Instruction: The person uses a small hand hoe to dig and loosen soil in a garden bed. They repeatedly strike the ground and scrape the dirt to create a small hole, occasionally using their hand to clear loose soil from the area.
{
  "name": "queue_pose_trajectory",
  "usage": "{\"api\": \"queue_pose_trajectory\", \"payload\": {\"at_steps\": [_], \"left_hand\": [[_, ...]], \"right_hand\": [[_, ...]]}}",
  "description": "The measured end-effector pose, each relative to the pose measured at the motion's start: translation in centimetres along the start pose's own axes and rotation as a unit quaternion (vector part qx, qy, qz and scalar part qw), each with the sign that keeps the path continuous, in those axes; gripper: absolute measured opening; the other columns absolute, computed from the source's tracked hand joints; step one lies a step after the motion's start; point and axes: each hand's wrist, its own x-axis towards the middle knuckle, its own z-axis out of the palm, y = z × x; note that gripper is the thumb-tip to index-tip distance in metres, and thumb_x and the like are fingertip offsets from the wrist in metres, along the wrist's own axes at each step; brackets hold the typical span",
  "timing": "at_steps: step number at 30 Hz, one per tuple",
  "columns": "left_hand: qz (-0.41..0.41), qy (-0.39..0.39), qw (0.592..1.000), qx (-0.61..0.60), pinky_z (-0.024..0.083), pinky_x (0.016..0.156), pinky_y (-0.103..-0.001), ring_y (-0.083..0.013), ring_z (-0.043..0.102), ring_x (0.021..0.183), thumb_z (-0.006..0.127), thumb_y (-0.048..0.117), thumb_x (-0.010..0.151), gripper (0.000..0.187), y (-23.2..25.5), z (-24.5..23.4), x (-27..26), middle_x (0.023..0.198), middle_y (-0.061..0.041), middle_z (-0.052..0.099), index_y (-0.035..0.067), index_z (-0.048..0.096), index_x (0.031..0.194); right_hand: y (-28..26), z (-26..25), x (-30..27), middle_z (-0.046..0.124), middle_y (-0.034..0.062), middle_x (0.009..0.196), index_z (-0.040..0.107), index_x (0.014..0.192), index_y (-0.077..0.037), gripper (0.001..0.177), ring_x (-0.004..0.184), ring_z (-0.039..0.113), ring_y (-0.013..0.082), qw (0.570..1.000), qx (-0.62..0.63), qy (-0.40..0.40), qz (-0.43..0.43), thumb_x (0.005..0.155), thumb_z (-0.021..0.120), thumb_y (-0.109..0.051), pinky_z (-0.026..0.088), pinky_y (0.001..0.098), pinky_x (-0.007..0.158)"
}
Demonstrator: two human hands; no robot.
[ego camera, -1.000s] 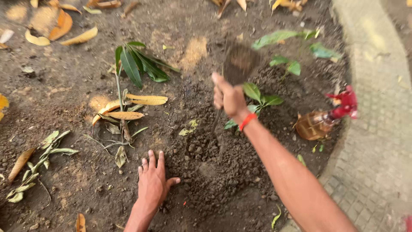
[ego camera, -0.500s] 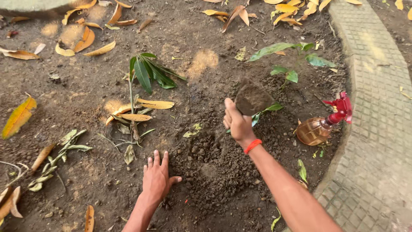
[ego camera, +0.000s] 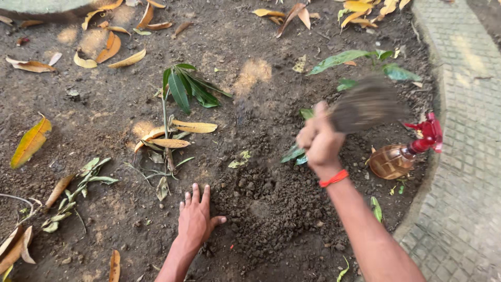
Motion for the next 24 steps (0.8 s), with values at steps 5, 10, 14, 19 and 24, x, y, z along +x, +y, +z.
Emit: {"api": "queue_pose_trajectory", "payload": {"at_steps": [5, 10, 14, 19, 24], "left_hand": [[-0.011, -0.008, 1.0, 0.008, 0.028, 0.122, -0.053, -0.0434, 0.024, 0.151, 0.086, 0.056, 0.071, 0.118, 0.5, -0.2, 0.3, 0.166, -0.023, 0.015, 0.014, 0.02, 0.159], [-0.007, -0.008, 1.0, 0.004, 0.028, 0.122, -0.054, -0.044, 0.025, 0.151, 0.086, 0.056, 0.072, 0.118, 0.2, -0.2, 0.3, 0.165, -0.024, 0.015, 0.013, 0.02, 0.16], [-0.01, -0.013, 1.0, 0.012, 0.029, 0.122, -0.054, -0.0442, 0.025, 0.151, 0.086, 0.057, 0.072, 0.118, 0.2, -0.2, 0.1, 0.166, -0.024, 0.015, 0.013, 0.019, 0.16], [-0.02, -0.032, 0.998, 0.058, 0.03, 0.122, -0.058, -0.0386, 0.03, 0.151, 0.082, 0.053, 0.078, 0.11, 2.1, -2.5, 0.0, 0.166, -0.021, 0.021, 0.01, 0.022, 0.16], [0.203, 0.152, 0.947, -0.197, 0.034, 0.115, -0.055, -0.0422, 0.041, 0.14, 0.085, 0.039, 0.078, 0.094, 5.9, -8.1, -0.8, 0.156, -0.029, 0.039, 0.001, 0.039, 0.15]], "right_hand": [[2.9, 0.4, -1.9, 0.024, -0.0074, 0.051, 0.034, 0.068, -0.019, 0.045, 0.04, 0.021, 0.0095, 1.0, -0.006, -0.002, 0.015, 0.105, 0.055, -0.034, 0.023, 0.0315, 0.038], [2.5, -1.0, -2.1, 0.022, -0.0049, 0.05, 0.031, 0.06, -0.017, 0.055, 0.04, 0.02, 0.0129, 0.999, 0.012, 0.019, 0.029, 0.107, 0.049, -0.039, 0.022, 0.034, 0.039], [-1.1, -0.9, -1.6, 0.02, -0.0074, 0.053, 0.026, 0.061, -0.02, 0.06, 0.043, 0.015, 0.009, 0.991, 0.129, -0.002, 0.024, 0.112, 0.05, -0.041, 0.019, 0.0312, 0.043], [-3.1, 3.2, -2.2, 0.02, -0.0069, 0.055, 0.029, 0.064, -0.018, 0.054, 0.045, 0.019, 0.0098, 0.998, 0.066, 0.02, 0.013, 0.111, 0.047, -0.038, 0.024, 0.0314, 0.042], [-3.4, 7.8, -3.4, 0.031, -0.0043, 0.067, 0.035, 0.076, -0.016, 0.038, 0.056, 0.032, 0.0097, 0.995, -0.023, -0.101, -0.011, 0.11, 0.049, -0.027, 0.035, 0.0283, 0.054]]}}
